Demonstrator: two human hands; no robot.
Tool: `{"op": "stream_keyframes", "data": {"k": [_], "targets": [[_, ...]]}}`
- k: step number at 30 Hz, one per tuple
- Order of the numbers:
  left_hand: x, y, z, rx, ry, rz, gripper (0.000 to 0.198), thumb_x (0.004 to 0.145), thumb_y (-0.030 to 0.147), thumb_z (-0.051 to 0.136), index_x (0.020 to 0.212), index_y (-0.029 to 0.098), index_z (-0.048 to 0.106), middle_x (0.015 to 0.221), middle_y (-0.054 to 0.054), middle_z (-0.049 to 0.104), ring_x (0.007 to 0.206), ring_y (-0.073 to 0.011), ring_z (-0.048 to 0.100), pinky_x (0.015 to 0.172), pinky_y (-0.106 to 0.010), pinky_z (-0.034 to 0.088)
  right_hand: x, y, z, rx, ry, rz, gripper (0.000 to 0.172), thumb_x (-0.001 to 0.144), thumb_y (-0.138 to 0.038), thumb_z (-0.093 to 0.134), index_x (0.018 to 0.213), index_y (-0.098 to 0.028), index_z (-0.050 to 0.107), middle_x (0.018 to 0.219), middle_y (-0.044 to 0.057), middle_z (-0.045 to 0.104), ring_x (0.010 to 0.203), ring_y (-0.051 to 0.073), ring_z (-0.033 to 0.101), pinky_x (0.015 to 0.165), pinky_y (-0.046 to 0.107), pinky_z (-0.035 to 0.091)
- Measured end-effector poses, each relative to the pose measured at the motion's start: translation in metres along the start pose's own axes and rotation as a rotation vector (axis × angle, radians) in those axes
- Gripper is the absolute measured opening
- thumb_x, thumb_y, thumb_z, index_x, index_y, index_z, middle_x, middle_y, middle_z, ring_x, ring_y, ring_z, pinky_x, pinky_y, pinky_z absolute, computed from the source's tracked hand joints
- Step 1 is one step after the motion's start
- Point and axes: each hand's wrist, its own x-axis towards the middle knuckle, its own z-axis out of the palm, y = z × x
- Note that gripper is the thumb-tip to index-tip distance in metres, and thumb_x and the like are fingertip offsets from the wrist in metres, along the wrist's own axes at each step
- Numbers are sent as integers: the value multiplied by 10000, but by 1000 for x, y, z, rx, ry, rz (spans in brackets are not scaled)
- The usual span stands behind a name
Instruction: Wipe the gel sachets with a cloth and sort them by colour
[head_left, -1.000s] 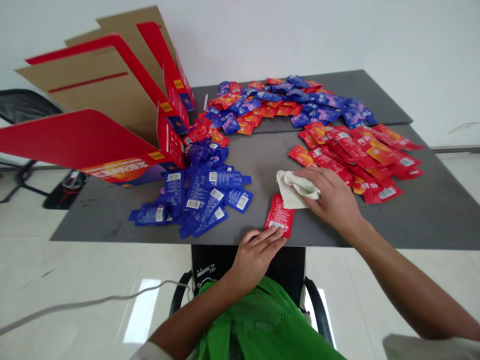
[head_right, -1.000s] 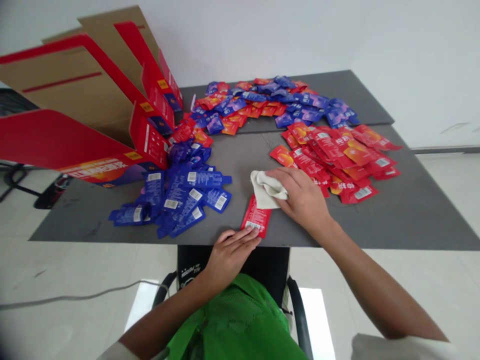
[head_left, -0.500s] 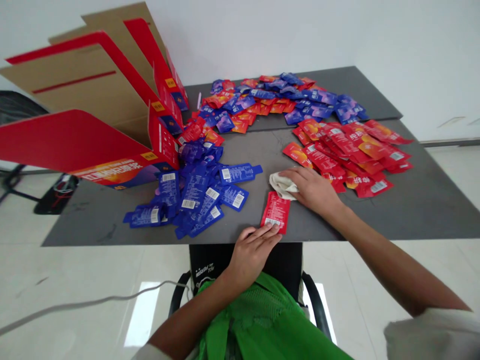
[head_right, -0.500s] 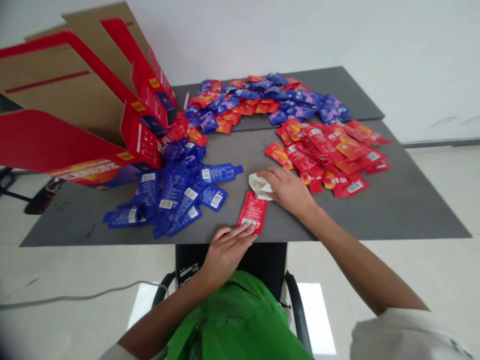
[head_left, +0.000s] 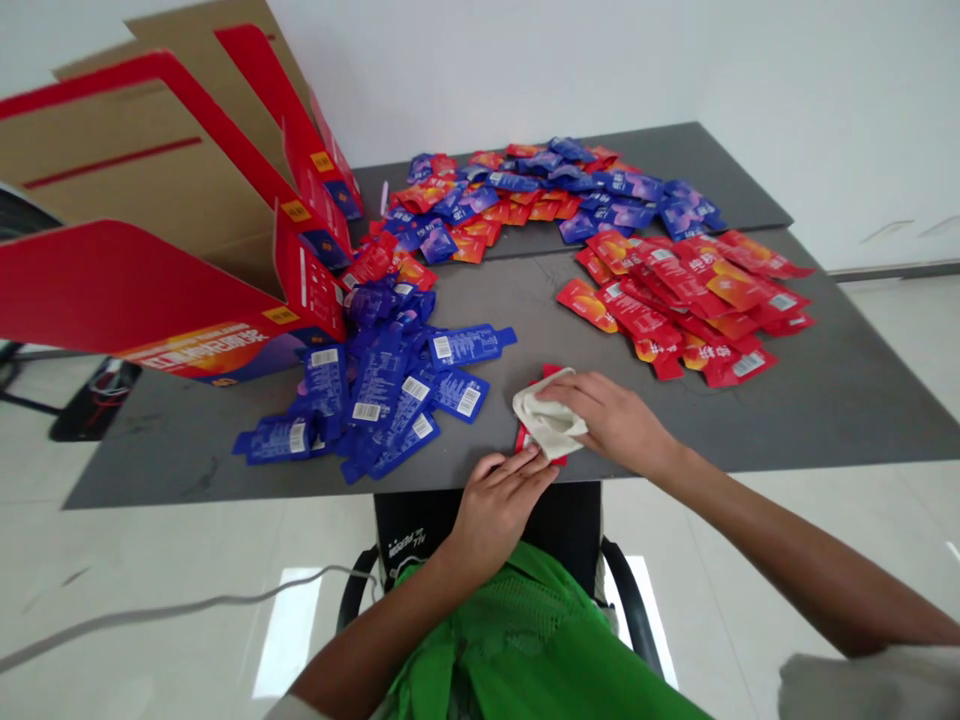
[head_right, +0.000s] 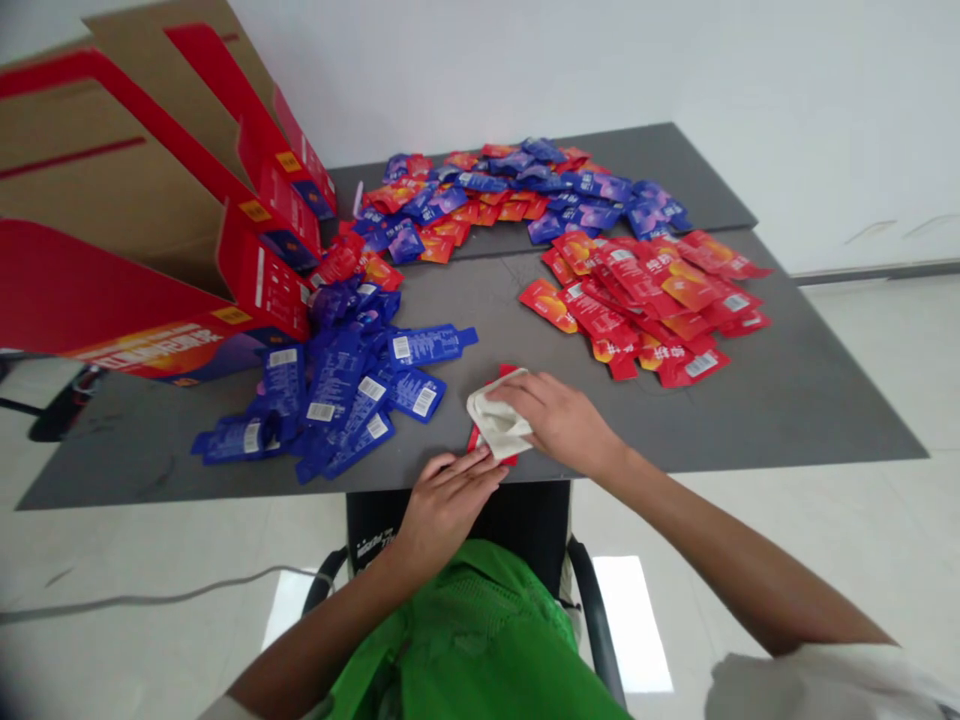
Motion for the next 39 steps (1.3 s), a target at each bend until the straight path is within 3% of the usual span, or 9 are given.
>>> {"op": "stream_keyframes", "data": {"k": [4, 7, 12, 16, 21, 27, 31, 34, 39], "targets": [[1, 0, -5, 12, -18, 27, 250, 1134, 188, 550, 1327, 214, 707, 1380, -41, 775, 1323, -185, 708, 1029, -369, 490, 25, 45, -8, -127, 47, 147, 423, 1000, -263, 669, 1416, -190, 645, 1371, 151, 716, 1233, 342, 677, 1031, 479, 584], [12, 2, -18, -26, -27, 15, 201, 1120, 269, 612, 1288, 214, 706, 1313, -36, 804, 1243, -193, 745, 1004, -375, 486, 21, 55, -22, -170, 215, 253, 428, 1020, -297, 652, 1437, -201, 641, 1366, 148, 715, 1235, 331, 675, 1048, 476, 568], [60, 6, -39, -22, -16, -124, 216, 1145, 337, 554, 1171, 231, 740, 1038, -26, 831, 964, -193, 761, 914, -391, 488, -23, 23, -34, -83, 523, 411, 393, 1039, -389, 659, 1411, -264, 667, 1335, 119, 735, 1222, 305, 692, 1064, 459, 556], [108, 3, -29, 168, -41, -255, 325, 1124, 387, 572, 1363, 197, 681, 1164, -102, 762, 1092, -272, 685, 929, -404, 515, -63, -7, -23, -19, 578, 509, 342, 1023, -413, 685, 1339, -285, 701, 1268, 90, 761, 1134, 289, 732, 1015, 447, 582], [147, -3, -8, 283, -205, -398, 623, 1032, 489, 710, 1475, 66, 591, 1276, -187, 676, 1214, -346, 631, 1006, -430, 526, -90, -18, -1, 65, 626, 614, 322, 1018, -463, 682, 1266, -262, 723, 1205, 85, 774, 1077, 269, 745, 962, 406, 596], [163, -17, -1, 43, -323, -512, 447, 977, 334, 802, 1334, 97, 675, 1280, -193, 681, 1199, -317, 684, 1027, -393, 527, -95, -15, 9, 163, 717, 698, 332, 1000, -485, 702, 1240, -260, 740, 1179, 76, 775, 1047, 251, 746, 958, 380, 594], [169, -34, 7, -188, -331, -547, 621, 904, 254, 851, 1470, 116, 636, 1128, -114, 779, 1099, -267, 739, 984, -339, 539, -93, -15, 9, 198, 736, 695, 331, 999, -487, 703, 1232, -255, 741, 1173, 80, 776, 1041, 250, 748, 953, 380, 598], [172, -41, 10, -256, -343, -561, 663, 883, 271, 854, 1484, 85, 646, 996, -83, 810, 950, -244, 770, 889, -315, 564, -94, -16, 9, 209, 743, 685, 328, 1001, -492, 695, 1225, -256, 742, 1172, 83, 778, 1047, 256, 749, 947, 388, 602], [169, -44, 9, -326, -320, -585, 492, 945, 377, 774, 1359, 113, 746, 987, -88, 824, 886, -231, 780, 820, -302, 570, -95, -15, 10, 234, 744, 682, 331, 1007, -488, 689, 1248, -266, 732, 1198, 81, 772, 1066, 253, 750, 955, 389, 603]]}}
